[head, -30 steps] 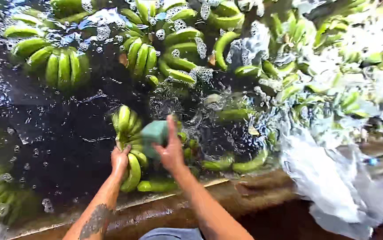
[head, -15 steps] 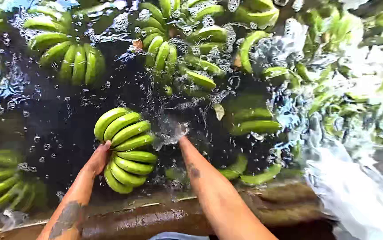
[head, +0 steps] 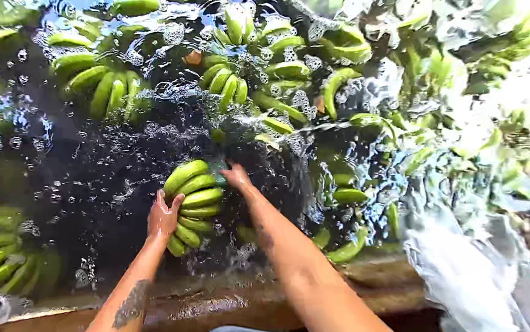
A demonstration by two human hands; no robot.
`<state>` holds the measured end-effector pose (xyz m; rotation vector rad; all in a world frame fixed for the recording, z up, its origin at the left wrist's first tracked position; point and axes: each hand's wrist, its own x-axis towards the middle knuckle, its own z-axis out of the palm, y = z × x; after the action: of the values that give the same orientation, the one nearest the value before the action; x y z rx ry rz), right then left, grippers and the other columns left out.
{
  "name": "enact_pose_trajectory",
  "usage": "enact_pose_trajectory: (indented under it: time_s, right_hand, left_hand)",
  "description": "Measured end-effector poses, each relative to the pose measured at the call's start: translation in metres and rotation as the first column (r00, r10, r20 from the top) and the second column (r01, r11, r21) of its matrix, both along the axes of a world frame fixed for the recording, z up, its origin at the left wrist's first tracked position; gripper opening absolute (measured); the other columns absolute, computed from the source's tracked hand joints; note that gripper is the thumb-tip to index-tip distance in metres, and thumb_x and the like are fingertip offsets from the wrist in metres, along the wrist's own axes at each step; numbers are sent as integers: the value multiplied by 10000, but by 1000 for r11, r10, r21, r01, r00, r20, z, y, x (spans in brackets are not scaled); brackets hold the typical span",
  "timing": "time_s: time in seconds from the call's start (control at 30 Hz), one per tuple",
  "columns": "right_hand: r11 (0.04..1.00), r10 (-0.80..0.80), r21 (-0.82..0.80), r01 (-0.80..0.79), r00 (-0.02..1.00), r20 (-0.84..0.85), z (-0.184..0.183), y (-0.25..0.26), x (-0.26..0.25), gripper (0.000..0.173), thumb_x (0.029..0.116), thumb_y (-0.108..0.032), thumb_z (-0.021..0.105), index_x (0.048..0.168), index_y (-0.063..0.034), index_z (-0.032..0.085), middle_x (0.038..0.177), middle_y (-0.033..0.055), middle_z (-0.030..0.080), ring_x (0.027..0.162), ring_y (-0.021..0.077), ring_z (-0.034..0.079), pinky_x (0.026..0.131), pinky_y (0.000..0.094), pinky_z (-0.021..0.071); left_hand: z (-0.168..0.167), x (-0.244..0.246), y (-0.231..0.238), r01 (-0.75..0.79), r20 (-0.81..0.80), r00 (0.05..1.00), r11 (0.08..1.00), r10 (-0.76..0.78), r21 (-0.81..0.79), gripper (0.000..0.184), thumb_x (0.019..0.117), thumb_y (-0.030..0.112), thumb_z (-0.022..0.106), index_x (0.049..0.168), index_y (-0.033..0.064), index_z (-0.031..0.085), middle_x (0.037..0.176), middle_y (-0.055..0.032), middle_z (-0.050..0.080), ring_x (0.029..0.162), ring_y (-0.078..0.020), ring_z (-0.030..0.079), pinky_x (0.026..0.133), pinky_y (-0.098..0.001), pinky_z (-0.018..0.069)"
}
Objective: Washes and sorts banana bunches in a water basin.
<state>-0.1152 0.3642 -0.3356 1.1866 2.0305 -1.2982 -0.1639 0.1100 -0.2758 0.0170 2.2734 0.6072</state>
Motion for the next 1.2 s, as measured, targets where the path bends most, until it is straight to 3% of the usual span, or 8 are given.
enact_pose_trajectory:
  time_s: [0.13, 0.3, 0.43, 0.53, 0.7, 0.87, 1.03, 1.2]
  right_hand:
    - [990, -72, 110, 89, 986, -147, 53, -27, -1, 523, 974, -239, 681, 1437, -28, 561, 1322, 266, 641, 1235, 440, 607, 1039, 649, 462]
    - [960, 192, 257, -116, 935, -297, 90, -69, -12, 560, 877, -289, 783, 1402, -171, 628, 1229, 202, 672, 1050, 407, 681, 828, 644, 552]
    - [997, -52, 43, 61, 982, -179, 23, -36, 8, 540, 971, -222, 694, 1456, -35, 549, 1338, 272, 632, 1257, 434, 601, 1069, 632, 456]
    - [993, 25, -121, -18, 998, 50, -9, -17, 26, 492, 1031, -261, 605, 1443, -3, 530, 1398, 291, 571, 1322, 436, 534, 1112, 613, 402]
    - [991, -132, -27, 129, 961, -243, 57, -46, 20, 509, 959, -238, 712, 1404, -29, 579, 1290, 241, 659, 1204, 393, 632, 1026, 616, 494]
    - [951, 294, 182, -252, 919, -262, 89, -97, 0, 558, 877, -262, 775, 1415, -257, 625, 1301, 197, 644, 1010, 394, 695, 826, 628, 562]
    - [993, 117, -40, -114, 990, 75, 11, -29, 17, 551, 989, -328, 668, 1449, -46, 552, 1391, 272, 591, 1314, 443, 548, 1097, 652, 410]
    - [999, 17, 37, -13, 996, -92, 78, -93, 25, 658, 909, -310, 755, 1475, -72, 520, 1335, 237, 640, 1204, 408, 634, 1023, 606, 501]
  left_hand:
    - [8, -15, 12, 91, 48, 995, 992, -87, -91, 760, 1031, 608, 439, 1521, 29, 409, 1344, -294, 599, 1279, -460, 568, 1058, -655, 424]
    - [3, -15, 18, 141, 35, 990, 988, -140, -57, 621, 1060, 430, 490, 1506, 7, 407, 1275, -319, 621, 1213, -485, 599, 1015, -671, 450]
    - [-11, -10, -13, 2, -74, 997, 995, 5, 100, 673, 1063, 517, 437, 1450, -33, 473, 1297, -308, 615, 1259, -444, 581, 1073, -619, 431]
    - [-13, -6, -34, -111, -99, 986, 976, 131, 188, 627, 1100, 408, 335, 1445, -103, 446, 1394, -330, 543, 1360, -398, 505, 1158, -531, 368]
    - [-25, -8, -48, -215, -89, 966, 947, 242, 239, 657, 1114, 403, 207, 1494, -106, 373, 1472, -319, 479, 1420, -340, 454, 1200, -468, 326]
    - [-32, -7, -40, -240, -66, 961, 932, 267, 273, 506, 1110, 231, 291, 1453, -120, 418, 1444, -317, 496, 1377, -337, 482, 1178, -459, 355]
    - [-22, -6, -43, -381, -11, 924, 923, 382, 63, 755, 1102, 515, 134, 1486, -66, 427, 1499, -297, 469, 1438, -366, 432, 1201, -531, 313]
    - [-25, 3, -21, -591, -91, 801, 805, 592, 45, 731, 1112, 485, 143, 1424, -81, 485, 1407, -297, 551, 1355, -367, 521, 1145, -523, 384]
